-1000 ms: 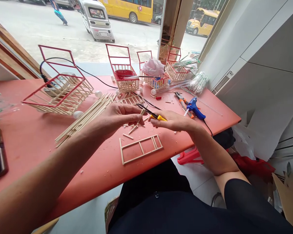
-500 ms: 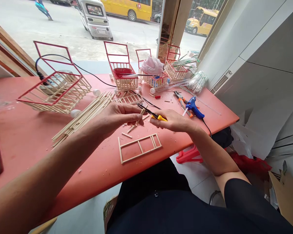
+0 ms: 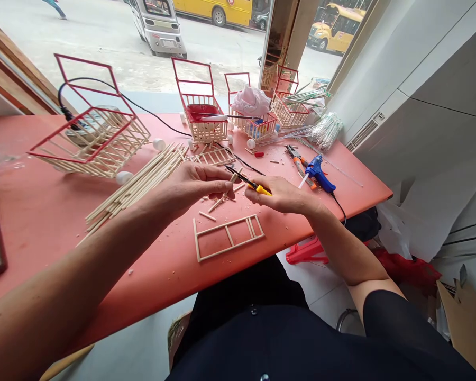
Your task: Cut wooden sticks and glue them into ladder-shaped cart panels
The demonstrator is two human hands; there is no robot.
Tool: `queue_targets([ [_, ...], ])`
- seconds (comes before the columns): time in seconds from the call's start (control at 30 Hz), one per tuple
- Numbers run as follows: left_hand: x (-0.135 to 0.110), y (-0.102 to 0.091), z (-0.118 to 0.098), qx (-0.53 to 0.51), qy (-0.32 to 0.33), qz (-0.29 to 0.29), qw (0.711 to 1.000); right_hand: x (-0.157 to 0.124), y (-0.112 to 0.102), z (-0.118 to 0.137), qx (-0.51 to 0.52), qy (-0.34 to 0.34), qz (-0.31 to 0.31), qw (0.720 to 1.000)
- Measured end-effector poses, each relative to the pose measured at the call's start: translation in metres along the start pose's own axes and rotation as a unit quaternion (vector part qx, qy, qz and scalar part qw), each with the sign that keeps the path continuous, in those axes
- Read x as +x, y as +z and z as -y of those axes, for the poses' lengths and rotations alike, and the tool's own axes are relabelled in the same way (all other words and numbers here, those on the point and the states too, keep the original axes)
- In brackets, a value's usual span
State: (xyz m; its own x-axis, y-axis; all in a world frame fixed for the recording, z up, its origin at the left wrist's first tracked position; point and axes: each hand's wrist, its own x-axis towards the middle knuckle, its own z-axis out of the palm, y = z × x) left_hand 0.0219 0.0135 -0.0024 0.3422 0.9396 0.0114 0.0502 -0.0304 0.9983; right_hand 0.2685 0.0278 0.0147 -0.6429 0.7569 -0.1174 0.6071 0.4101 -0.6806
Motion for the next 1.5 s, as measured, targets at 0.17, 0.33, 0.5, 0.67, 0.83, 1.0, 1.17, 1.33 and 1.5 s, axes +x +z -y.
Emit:
queue_targets([
  [0.17,0.002,-0.002,0.003,0.000,0.000,0.002,1.000,0.001,0.000,0.002,-0.012,0.030,0.014,0.999],
  [0.33,0.002,-0.002,0.004,-0.006,-0.004,-0.007,1.000,0.003,0.000,0.001,-0.029,0.042,0.019,0.999],
  [0.5,0.000,-0.001,0.004,-0.025,-0.001,-0.008,1.000,0.004,0.001,0.001,-0.031,0.037,0.008,0.999],
  [0.67,0.001,-0.001,0.004,-0.025,0.003,-0.007,1.000,0.003,0.001,0.001,-0.028,0.043,0.008,0.999],
  [0.83,0.001,0.000,0.005,-0.017,0.006,0.002,1.000,0.003,0.003,-0.003,-0.031,0.008,-0.011,0.999],
  [1.0,0.000,0.000,0.005,-0.008,0.008,0.012,1.000,0.003,0.005,-0.006,-0.030,-0.004,-0.023,0.999],
  [1.17,0.000,-0.001,0.003,-0.001,0.013,0.010,1.000,0.003,0.007,-0.008,-0.032,-0.013,-0.039,0.999],
  [1.33,-0.001,-0.001,0.001,0.008,0.010,-0.005,1.000,0.004,0.009,-0.009,-0.024,-0.030,-0.061,0.997],
  [1.5,0.001,-0.002,0.011,-0.011,0.019,-0.027,0.999,0.006,0.014,-0.012,-0.008,-0.038,-0.079,0.996],
])
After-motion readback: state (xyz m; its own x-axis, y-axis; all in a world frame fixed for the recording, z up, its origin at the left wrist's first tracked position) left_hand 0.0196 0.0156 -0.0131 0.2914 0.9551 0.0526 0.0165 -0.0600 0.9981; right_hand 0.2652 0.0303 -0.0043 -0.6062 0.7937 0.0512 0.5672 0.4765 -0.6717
